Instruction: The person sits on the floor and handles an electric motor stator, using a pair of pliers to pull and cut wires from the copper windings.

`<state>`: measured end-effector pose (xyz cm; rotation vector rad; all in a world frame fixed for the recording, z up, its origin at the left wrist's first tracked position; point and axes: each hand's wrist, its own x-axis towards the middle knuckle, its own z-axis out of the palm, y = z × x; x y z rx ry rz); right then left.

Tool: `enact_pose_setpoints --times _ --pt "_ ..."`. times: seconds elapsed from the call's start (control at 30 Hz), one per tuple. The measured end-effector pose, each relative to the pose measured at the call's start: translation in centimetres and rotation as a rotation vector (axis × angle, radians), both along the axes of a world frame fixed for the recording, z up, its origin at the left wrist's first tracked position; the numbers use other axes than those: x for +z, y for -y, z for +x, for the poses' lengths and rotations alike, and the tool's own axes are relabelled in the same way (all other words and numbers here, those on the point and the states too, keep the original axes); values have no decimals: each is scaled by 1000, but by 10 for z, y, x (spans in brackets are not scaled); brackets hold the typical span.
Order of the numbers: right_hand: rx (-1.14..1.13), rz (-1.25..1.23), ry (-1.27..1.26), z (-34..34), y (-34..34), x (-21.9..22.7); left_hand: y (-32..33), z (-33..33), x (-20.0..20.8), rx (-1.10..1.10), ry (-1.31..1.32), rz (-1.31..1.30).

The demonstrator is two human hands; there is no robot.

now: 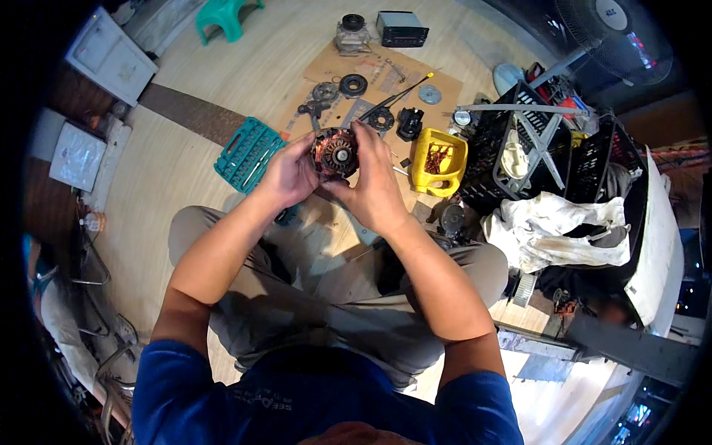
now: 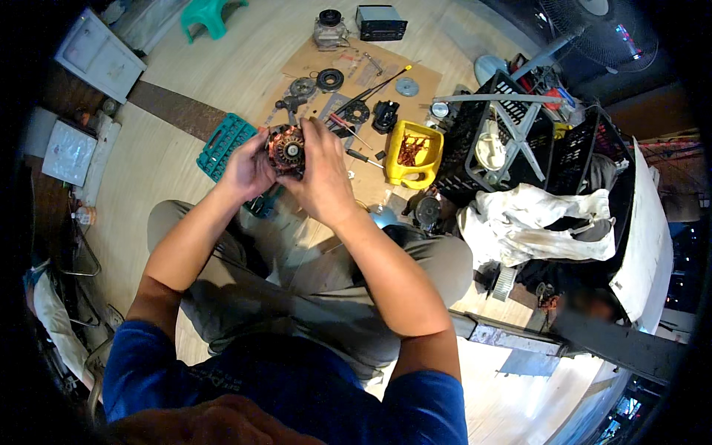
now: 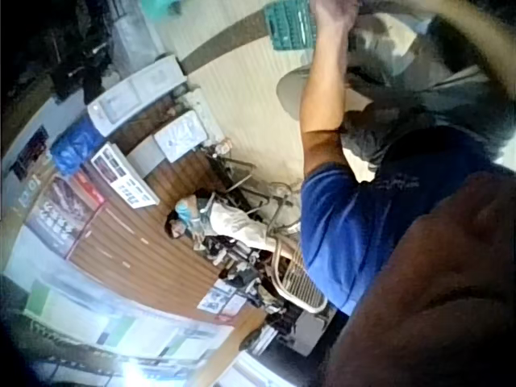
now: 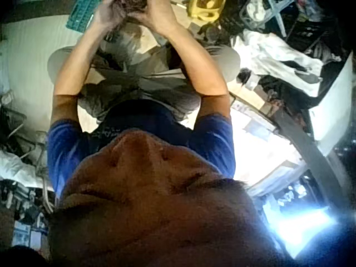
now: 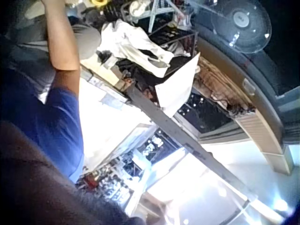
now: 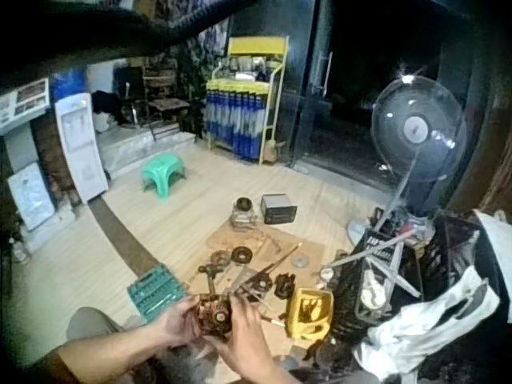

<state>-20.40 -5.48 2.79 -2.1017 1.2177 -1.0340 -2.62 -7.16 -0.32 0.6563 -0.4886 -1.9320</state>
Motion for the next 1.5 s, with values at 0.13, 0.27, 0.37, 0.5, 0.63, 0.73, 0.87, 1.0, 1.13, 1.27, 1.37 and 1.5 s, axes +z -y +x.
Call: enact_pose_setpoints --times 0.13,0.27,0.37,0.5,0.63,0.73,0.87,1.0,1.13,1.27,1.37,1.5 --pt "-22 -9 -12 1 2 -9 4 -1 -5 30 -18 61" --pt "-49 18 -43 6 3 -16 7 6 -15 15 -74 47" --pt "-46 49 -19 8 4 -19 8 7 -18 4 -120 62" --pt "-43 52 -5 13 5 -14 8 12 -18 -7 -154 41" --pt "-37 65 -1 18 3 -9 6 21 -22 -78 -196 -69" --pt "-13 53 -3 17 3 -6 4 20 -18 -123 -188 -106" --pt "-10 61 26 17 4 -12 2 22 -14 -98 -126 -104" --pt "0 196 104 18 5 -12 0 26 -20 -84 -107 -114" --pt "11 204 132 10 9 -15 -2 21 -12 -81 -154 -137" --pt "19 79 85 3 14 -18 -2 18 -3 -68 -147 -138" --pt "6 -14 34 4 13 -15 -2 19 -6 -68 -164 -128" --pt "45 108 82 6 11 -8 0 19 -6 -84 -189 -120"
